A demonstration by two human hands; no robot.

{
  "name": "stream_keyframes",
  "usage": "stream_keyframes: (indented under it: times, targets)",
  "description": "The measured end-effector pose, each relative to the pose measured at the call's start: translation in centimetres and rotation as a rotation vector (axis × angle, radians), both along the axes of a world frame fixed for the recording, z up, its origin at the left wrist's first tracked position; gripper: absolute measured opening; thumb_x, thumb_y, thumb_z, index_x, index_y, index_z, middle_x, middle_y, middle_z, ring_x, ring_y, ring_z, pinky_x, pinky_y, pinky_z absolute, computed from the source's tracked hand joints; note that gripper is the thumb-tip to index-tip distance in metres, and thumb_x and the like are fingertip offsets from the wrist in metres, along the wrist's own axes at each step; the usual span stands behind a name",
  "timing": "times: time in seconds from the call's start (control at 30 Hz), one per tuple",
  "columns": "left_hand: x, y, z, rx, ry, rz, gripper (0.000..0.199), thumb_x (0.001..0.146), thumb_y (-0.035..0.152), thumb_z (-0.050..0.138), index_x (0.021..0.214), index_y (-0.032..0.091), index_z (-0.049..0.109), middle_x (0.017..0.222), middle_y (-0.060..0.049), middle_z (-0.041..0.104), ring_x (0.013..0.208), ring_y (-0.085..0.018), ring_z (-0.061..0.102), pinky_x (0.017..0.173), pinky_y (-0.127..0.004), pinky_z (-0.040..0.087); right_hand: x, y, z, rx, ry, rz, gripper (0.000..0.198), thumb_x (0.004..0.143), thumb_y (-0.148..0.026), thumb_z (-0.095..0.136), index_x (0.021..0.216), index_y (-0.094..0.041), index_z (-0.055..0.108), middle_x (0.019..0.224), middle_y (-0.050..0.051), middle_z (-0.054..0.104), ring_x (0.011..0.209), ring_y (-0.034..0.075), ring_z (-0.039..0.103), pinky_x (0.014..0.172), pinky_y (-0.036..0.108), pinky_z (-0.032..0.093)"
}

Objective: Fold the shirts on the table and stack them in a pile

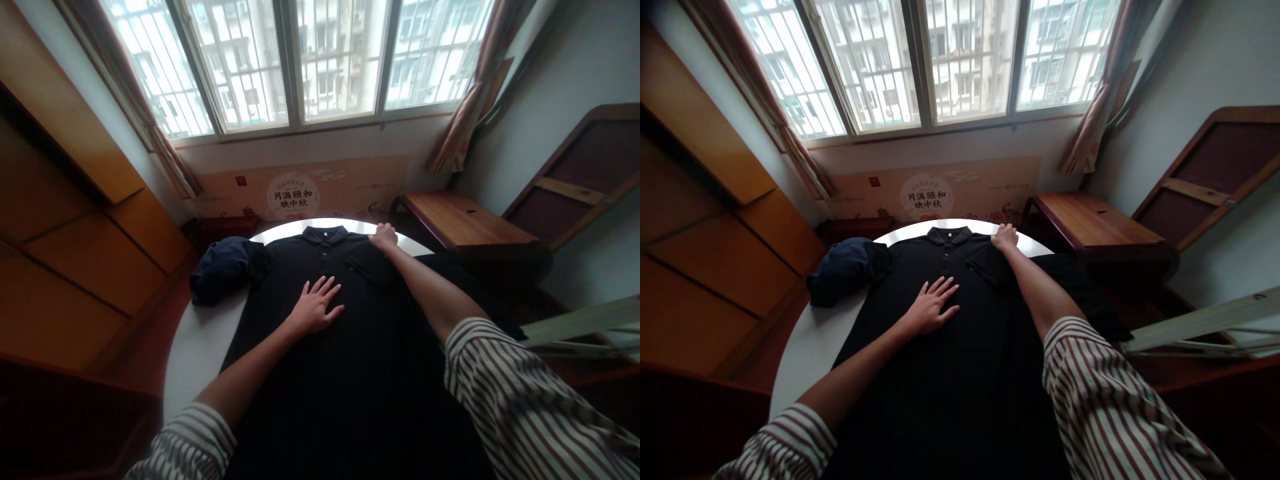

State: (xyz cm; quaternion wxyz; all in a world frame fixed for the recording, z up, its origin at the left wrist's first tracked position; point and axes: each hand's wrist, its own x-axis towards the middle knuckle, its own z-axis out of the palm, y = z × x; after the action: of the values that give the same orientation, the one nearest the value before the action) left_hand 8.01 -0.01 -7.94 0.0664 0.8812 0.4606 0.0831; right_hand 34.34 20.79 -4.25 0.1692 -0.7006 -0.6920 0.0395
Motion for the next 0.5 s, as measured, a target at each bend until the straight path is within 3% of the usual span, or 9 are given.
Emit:
stream_keyframes:
  times: [0.13,0.3,0.5]
  targets:
    - [0.0,0.0,-0.2,0.012,-0.001,0.005,0.067,0.097,0.065,0.026,0.154,0.029,0.030,0.163,-0.002,0.020,0.150,-0.028,0.016,0.119,-0.060,0.018,-3.2,0.1,-0.9,-0.077,-0.047,0.109,0.048,0.097,-0.048,0.052,0.136,-0.021,0.053,0.145,0.013,0.049,0.129,0.028,0.048,0.107,0.048,0.040]
    - [0.0,0.1,-0.1,0.016,0.006,0.010,0.067,0.097,0.065,0.027,0.154,0.029,0.029,0.164,-0.002,0.019,0.150,-0.027,0.016,0.119,-0.059,0.017,-5.4,-0.1,-2.3,-0.243,-0.086,0.121,0.075,0.097,-0.065,0.027,0.155,-0.017,0.029,0.162,0.018,0.019,0.148,0.037,0.016,0.116,0.059,0.014]
    - [0.1,0.0,-0.3,0.016,-0.059,0.019,0.063,0.097,0.061,0.033,0.151,0.028,0.035,0.161,-0.003,0.027,0.149,-0.027,0.020,0.120,-0.057,0.019,-6.9,-2.8,-0.1,-0.230,-0.119,0.183,0.070,0.101,-0.052,0.026,0.157,-0.012,0.017,0.164,0.020,0.007,0.150,0.038,0.003,0.115,0.063,0.006]
